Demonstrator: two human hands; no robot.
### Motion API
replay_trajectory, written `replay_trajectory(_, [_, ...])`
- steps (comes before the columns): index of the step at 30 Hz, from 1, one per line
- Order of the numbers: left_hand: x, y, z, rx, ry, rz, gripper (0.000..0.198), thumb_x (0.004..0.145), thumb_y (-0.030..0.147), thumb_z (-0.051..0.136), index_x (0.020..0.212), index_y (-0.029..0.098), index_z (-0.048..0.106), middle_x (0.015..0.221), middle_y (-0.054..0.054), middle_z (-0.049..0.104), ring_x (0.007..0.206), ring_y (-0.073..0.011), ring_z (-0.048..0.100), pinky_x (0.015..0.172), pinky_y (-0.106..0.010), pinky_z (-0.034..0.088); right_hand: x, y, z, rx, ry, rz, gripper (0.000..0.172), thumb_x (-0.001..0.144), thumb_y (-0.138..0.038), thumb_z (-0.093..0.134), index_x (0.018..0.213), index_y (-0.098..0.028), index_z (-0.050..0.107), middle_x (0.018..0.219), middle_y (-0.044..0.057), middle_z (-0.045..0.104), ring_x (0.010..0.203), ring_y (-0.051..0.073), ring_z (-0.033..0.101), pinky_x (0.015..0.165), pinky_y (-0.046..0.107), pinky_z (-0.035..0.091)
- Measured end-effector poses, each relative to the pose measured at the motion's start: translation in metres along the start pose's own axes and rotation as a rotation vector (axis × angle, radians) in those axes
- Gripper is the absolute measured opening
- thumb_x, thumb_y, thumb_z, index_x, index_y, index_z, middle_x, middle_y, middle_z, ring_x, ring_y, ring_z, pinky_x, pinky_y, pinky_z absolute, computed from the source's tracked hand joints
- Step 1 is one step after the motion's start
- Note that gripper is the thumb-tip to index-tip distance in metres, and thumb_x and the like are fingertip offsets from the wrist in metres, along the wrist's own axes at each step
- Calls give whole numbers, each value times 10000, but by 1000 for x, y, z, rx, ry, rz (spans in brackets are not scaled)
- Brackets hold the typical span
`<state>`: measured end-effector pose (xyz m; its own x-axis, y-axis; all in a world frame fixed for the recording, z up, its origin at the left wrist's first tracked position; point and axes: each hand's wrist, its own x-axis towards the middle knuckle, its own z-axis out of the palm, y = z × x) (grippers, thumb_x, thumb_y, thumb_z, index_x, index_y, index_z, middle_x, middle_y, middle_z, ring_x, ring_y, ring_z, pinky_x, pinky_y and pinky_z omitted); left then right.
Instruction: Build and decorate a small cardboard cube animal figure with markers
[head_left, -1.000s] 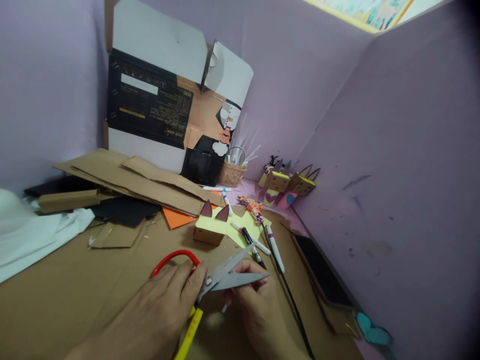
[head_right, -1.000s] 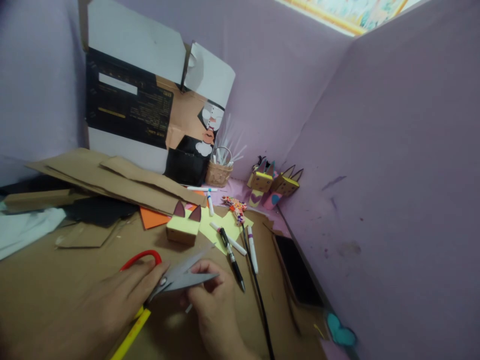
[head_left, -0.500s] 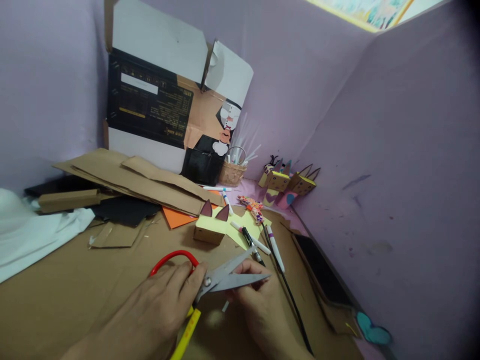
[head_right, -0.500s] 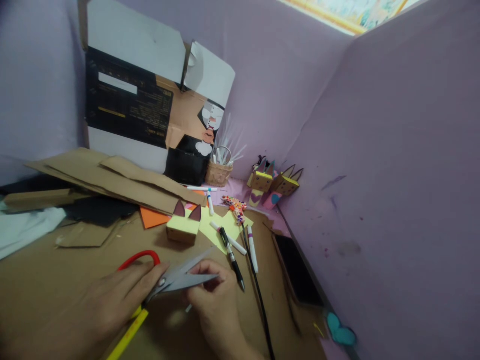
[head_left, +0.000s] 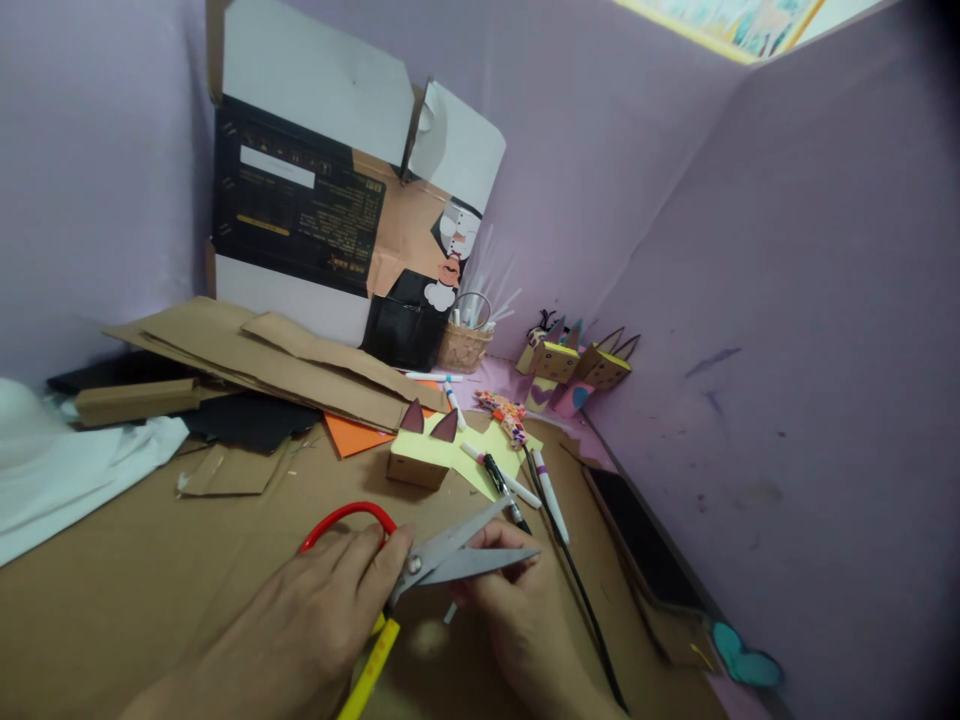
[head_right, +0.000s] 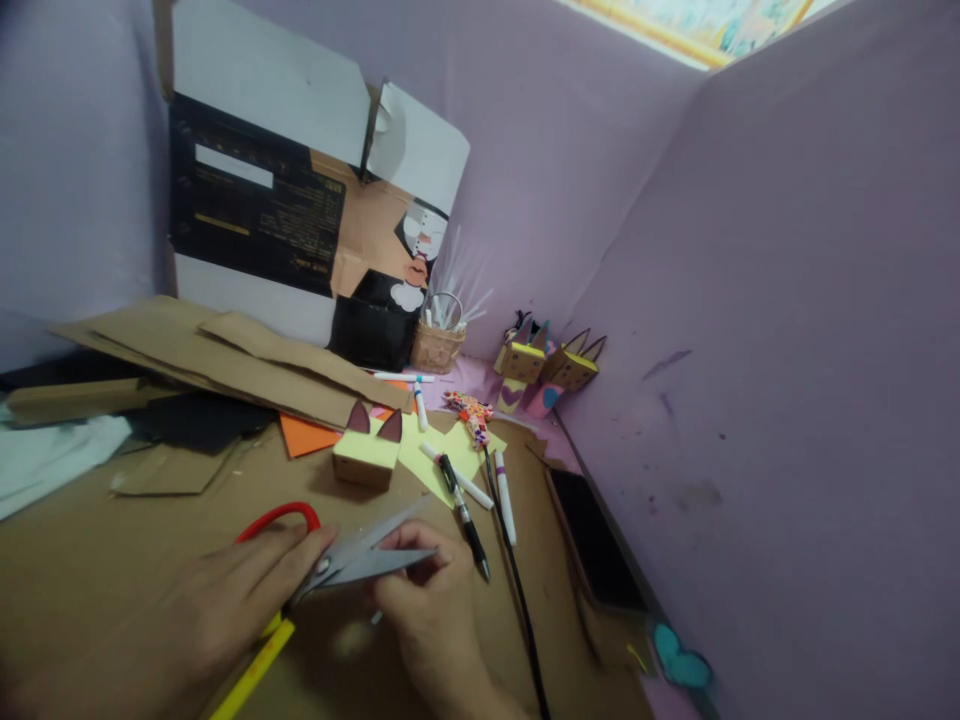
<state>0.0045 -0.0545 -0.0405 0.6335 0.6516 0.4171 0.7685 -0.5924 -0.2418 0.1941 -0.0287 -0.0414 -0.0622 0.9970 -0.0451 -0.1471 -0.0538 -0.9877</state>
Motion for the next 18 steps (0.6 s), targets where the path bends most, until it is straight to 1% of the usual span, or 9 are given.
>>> replay_trajectory(5, [-2,-1,2,-24,-22,-25,572,739,-39,302,1259,132,468,1046,-113,688,897,-231,657,735,-286,532,1,6,-2,14,-14,-31,58,555,-115,578,526,-166,582,457,-49,545,446,89,443,440,183,360])
replay_trajectory(9, [-1,-2,2,-16,38,-5,537,745,-13,308,1247,111,454,1021,-123,691,864,-237,660,692,-281,533,1,8,-4,-4,-22,-43,76,582,-120,570,524,-169,572,454,-48,544,443,90,448,442,186,362])
replay_trajectory(12, [1,-2,0,-29,66,10,536,717,-17,302,1222,92,447,965,-127,698,828,-236,662,681,-286,531,1,8,-3,-4,-14,-38,79,583,-125,562,519,-171,567,449,-44,544,444,95,455,443,190,369])
replay_trajectory(16, [0,0,-2,-41,79,-1,553,706,-12,317,1236,110,416,960,-118,697,819,-229,661,678,-281,524,1,7,-2,8,-15,-22,74,592,-131,574,528,-167,575,445,-41,549,439,95,464,441,191,375])
replay_trajectory(18, [0,1,-3,-78,92,-26,542,694,-3,321,1209,125,430,928,-111,698,775,-228,663,636,-280,517,1,6,-1,41,-29,-9,78,603,-130,589,535,-165,578,444,-41,552,435,92,470,444,188,384])
